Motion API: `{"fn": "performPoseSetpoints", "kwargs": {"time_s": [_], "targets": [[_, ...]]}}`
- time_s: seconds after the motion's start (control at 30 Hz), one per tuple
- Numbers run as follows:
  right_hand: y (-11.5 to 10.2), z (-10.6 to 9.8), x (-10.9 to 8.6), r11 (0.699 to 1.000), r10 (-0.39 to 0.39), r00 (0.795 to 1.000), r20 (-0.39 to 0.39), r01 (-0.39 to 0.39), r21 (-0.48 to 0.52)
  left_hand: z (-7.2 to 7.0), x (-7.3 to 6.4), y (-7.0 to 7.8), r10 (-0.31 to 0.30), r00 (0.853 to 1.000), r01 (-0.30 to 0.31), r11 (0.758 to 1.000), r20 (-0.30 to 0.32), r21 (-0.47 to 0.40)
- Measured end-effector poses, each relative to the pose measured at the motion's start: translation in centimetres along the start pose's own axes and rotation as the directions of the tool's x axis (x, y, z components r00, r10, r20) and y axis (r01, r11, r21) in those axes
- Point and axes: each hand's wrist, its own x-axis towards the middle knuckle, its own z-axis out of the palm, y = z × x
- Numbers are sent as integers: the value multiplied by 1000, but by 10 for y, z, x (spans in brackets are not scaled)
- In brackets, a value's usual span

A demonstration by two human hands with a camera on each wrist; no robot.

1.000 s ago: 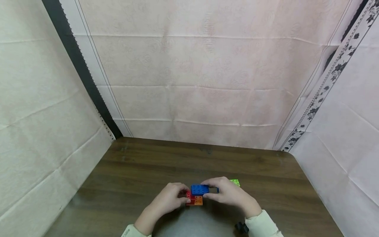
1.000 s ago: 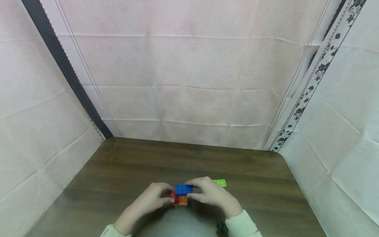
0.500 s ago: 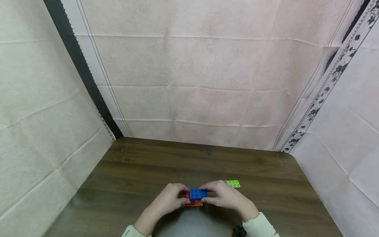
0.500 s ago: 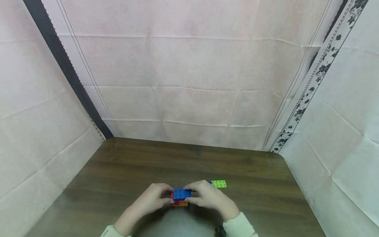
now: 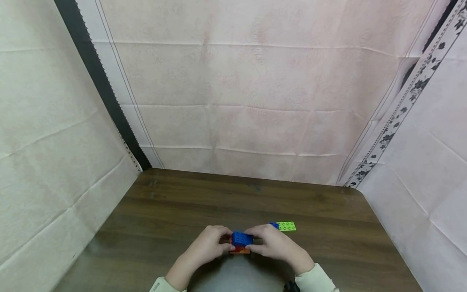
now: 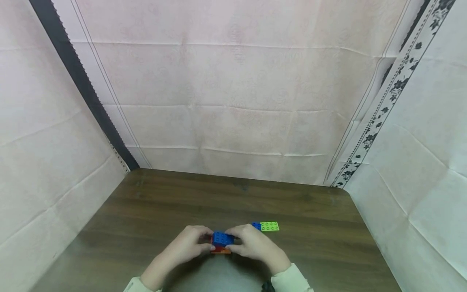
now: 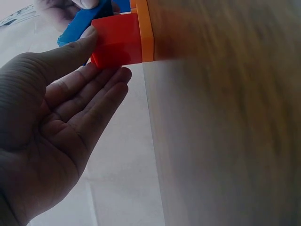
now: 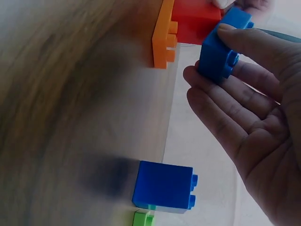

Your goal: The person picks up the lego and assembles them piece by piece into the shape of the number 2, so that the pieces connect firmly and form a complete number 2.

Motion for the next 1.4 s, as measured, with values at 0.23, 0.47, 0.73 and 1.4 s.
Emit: {"fn": "performPoseSetpoints", "kwargs": {"time_s": [0.23,0.47,0.73,1.4], "targets": [[-6,3,3,999,-1,1000,-23,0,-54,0,0,-1,23,999,-24,1000,-23,-16],[-5,10,3,999,5,999,-48,-8,-53,2,1,-1,34,999,-34,999,-36,-7],[-8,6,6,1000,-16,999,-37,15,-16,2,1,-1,45,998,-45,999,-44,-12],[-21,-3,15,986,40,997,72,-27,-167,2,0,4,-29,999,28,998,-22,-54]]}}
